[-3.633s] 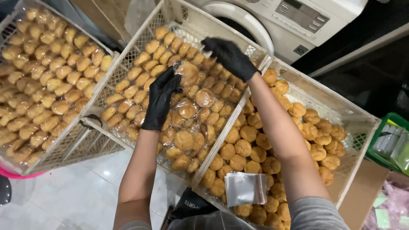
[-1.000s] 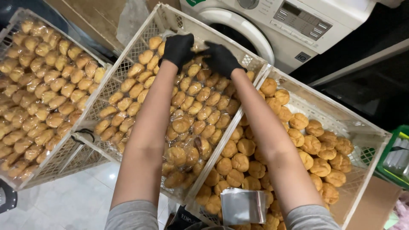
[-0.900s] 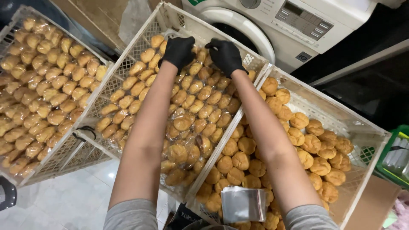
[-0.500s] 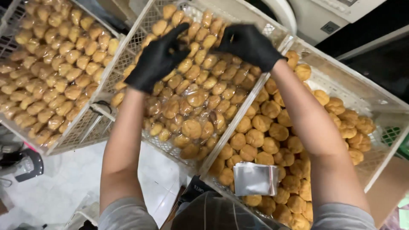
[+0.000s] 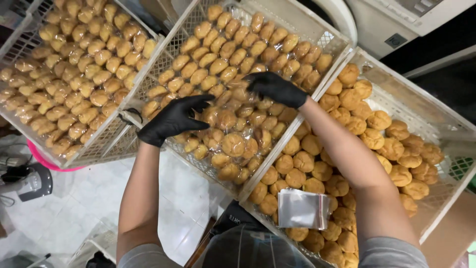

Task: Packaging individual pastries into small plastic bags and placing them into a shipping box

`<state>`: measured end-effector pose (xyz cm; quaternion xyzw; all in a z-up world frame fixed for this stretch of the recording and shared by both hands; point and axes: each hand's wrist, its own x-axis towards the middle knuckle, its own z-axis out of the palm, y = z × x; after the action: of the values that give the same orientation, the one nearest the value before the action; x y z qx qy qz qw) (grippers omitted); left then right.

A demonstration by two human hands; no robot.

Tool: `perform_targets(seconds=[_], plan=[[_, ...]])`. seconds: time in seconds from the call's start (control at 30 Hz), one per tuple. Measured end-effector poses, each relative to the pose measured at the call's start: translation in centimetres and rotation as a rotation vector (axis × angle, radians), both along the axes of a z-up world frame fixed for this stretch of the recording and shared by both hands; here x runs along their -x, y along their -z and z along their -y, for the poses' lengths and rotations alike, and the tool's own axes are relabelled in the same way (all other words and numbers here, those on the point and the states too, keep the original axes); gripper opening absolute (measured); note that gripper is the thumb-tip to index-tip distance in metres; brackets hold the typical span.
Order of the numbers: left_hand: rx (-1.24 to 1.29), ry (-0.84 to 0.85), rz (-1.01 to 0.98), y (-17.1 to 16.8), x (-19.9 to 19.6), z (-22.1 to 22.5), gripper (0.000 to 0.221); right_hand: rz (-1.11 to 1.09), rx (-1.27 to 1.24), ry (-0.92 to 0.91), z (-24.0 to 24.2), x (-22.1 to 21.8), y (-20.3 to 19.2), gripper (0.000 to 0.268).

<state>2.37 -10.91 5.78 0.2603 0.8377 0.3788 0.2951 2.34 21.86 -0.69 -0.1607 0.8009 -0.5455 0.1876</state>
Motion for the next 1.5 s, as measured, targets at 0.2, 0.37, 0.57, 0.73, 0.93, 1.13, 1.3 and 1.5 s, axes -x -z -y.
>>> perform_targets(seconds=[0.2, 0.37, 0.57, 0.73, 0.93, 1.13, 1.3, 1.5], plan=[[-0.834, -0.536, 0.416, 4.5, 3.9, -0.5, 0.066, 0.658, 0.829, 0.575, -4.9, 3.3, 2.9, 0.029], [-0.504, -0.444, -0.374, 5.1, 4.8, -2.1, 0.065, 0.567, 0.765, 0.483, -5.3, 6.0, 0.2, 0.047], [-1.048, -0.837, 0.556, 16.6, 9.7, 0.3, 0.019, -0.449, -0.159, 0.408, -4.4, 11.1, -3.9, 0.048], [-0.735, -0.405, 0.101, 1.1, 8.3, -6.2, 0.063, -0.679, -0.260, 0.501, -4.0, 17.1, -0.1, 0.042], [-0.656, -0.333, -0.085, 2.3, 15.4, -9.9, 0.061, -0.568, -0.422, 0.443, -2.5, 19.2, 3.1, 0.047], [-0.449, -0.471, -0.474, 4.8, 21.6, -15.4, 0.036, -0.437, -0.458, 0.377, -4.8, 18.9, 7.1, 0.056], [-0.190, -0.399, -0.762, 11.0, 26.9, -19.7, 0.031, -0.254, -0.466, 0.207, -5.6, 18.5, 6.8, 0.050], [0.296, -0.134, -1.065, 20.9, 32.0, -22.0, 0.022, -0.375, -0.566, 0.090, -6.6, 19.7, 10.2, 0.050]])
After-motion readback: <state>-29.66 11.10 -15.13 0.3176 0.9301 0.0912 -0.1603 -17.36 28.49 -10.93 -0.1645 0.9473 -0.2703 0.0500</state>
